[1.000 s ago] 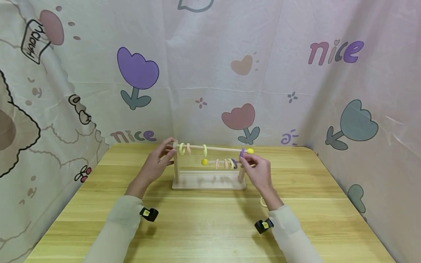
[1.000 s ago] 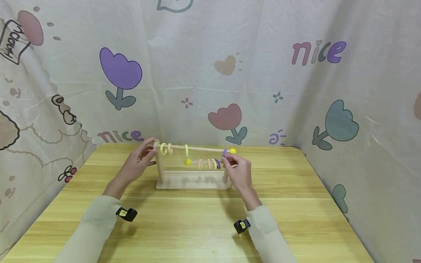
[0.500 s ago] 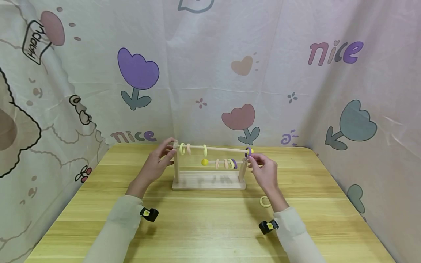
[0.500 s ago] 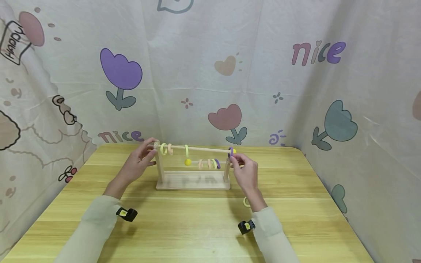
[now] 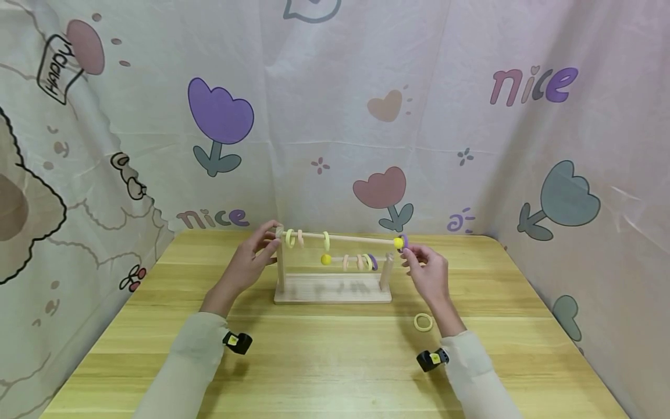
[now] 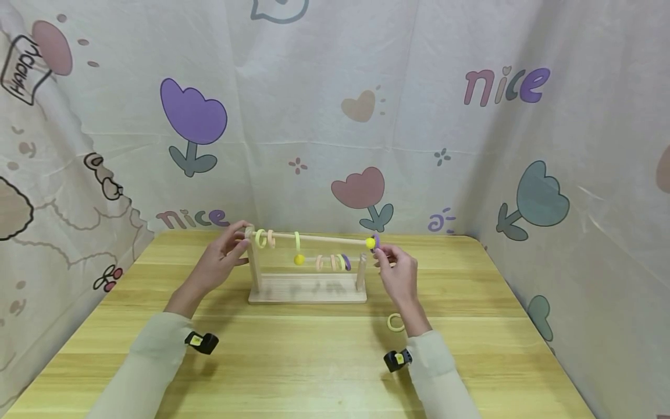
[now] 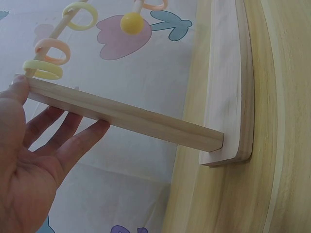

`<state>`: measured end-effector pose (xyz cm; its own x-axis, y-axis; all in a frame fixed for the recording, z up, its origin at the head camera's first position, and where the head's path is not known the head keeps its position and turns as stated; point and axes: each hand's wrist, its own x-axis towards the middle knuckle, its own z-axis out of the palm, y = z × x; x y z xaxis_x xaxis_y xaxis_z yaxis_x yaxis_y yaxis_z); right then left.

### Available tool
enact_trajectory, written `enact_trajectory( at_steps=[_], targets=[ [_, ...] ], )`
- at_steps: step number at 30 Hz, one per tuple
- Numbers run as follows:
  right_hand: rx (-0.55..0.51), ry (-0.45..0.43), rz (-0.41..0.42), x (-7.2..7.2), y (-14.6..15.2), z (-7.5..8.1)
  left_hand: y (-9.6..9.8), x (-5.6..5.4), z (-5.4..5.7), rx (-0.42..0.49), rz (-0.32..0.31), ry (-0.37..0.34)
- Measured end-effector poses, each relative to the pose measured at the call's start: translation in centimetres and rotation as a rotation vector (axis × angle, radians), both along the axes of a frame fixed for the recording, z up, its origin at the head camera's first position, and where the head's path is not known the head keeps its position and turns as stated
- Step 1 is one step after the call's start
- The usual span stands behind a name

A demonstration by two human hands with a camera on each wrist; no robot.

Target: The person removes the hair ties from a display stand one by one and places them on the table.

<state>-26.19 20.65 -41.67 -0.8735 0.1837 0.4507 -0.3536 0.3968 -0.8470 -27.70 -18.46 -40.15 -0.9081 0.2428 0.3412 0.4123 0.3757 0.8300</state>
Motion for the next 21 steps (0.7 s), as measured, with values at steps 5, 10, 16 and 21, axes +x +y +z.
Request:
enact_trajectory(
  at_steps=[5, 10, 16, 21],
  targets=[
    [0.009, -0.032, 0.002, -0.2, 0.3, 0.0, 0.0, 0.0, 0.0, -0.003, 0.0, -0.003],
    [0.004, -0.074, 0.01, -0.1, 0.7, 0.1, 0.0, -0.1, -0.1, -0.005, 0.003, -0.004],
    [-0.001, -0.118, 0.03, 0.3, 1.5, 0.5, -0.1, -0.2, -0.2, -0.007, 0.006, -0.01],
    [0.042, -0.139, 0.084, 0.7, 2.2, 0.7, -0.1, -0.2, -0.2, -0.013, 0.01, -0.006]
  ],
)
